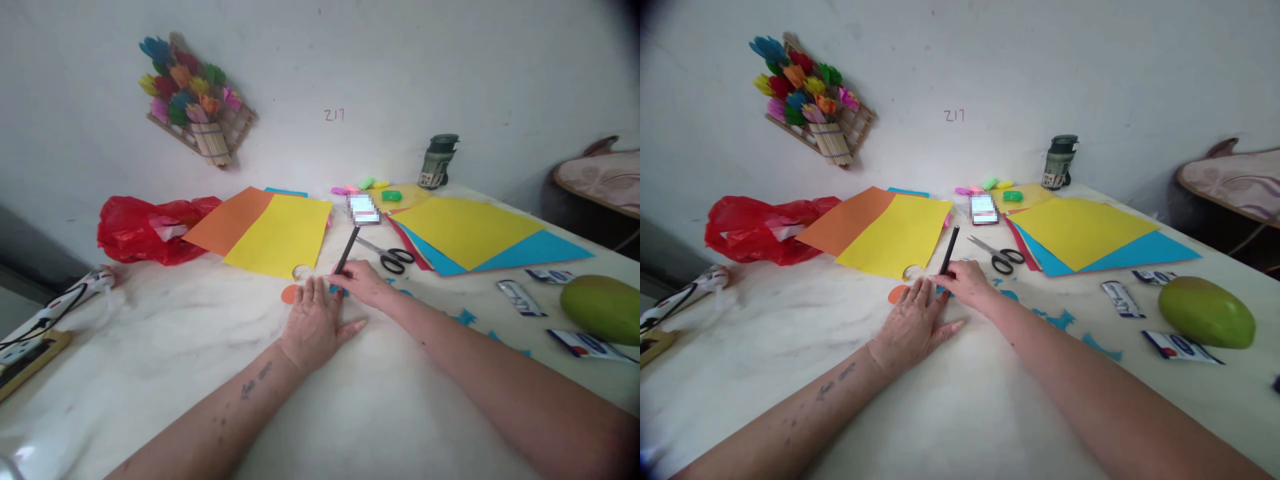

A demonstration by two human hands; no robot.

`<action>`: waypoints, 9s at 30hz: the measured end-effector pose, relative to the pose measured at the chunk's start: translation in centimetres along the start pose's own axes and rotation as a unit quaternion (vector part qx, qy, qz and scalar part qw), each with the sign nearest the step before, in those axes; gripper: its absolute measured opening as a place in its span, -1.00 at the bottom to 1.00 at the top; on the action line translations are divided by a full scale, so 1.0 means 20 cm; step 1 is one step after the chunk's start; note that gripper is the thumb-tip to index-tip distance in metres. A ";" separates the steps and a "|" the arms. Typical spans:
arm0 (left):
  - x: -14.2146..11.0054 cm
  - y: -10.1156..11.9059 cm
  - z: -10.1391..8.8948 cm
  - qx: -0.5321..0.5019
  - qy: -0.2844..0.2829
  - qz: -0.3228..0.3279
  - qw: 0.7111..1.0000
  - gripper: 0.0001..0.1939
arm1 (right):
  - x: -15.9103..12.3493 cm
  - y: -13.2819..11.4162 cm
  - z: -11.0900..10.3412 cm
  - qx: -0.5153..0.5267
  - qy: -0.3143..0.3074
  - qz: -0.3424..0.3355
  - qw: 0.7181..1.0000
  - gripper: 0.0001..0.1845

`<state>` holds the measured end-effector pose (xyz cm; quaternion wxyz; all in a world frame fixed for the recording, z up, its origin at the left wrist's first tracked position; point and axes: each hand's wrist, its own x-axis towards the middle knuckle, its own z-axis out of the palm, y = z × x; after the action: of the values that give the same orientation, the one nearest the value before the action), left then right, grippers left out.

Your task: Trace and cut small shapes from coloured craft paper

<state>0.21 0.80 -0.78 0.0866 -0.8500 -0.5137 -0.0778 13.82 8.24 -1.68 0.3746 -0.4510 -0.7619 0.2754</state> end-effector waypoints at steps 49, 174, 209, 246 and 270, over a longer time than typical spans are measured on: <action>0.00 0.01 -0.02 0.009 -0.037 -0.011 0.999 -0.26 | 0.01 0.01 -0.01 0.039 0.001 0.022 0.999 -0.75; 0.00 0.00 -0.02 0.013 -0.022 -0.004 1.000 -0.31 | -0.02 0.04 -0.12 0.053 0.025 0.083 0.995 -0.73; 0.00 0.01 -0.03 0.027 -0.039 -0.009 0.999 -0.31 | -0.03 0.03 -0.13 0.073 0.008 0.087 0.994 -0.72; 0.00 0.00 -0.03 0.027 -0.013 0.002 1.000 -0.32 | -0.05 0.02 -0.17 0.113 -0.077 0.060 0.989 -0.67; 0.00 0.00 -0.02 0.024 -0.021 -0.002 0.999 -0.29 | -0.04 0.06 -0.15 0.054 -0.078 0.043 0.995 -0.62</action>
<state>0.18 0.75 -0.41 0.0959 -0.8480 -0.5190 -0.0480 17.20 8.25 -1.15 0.3255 -0.4392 -0.7527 0.3668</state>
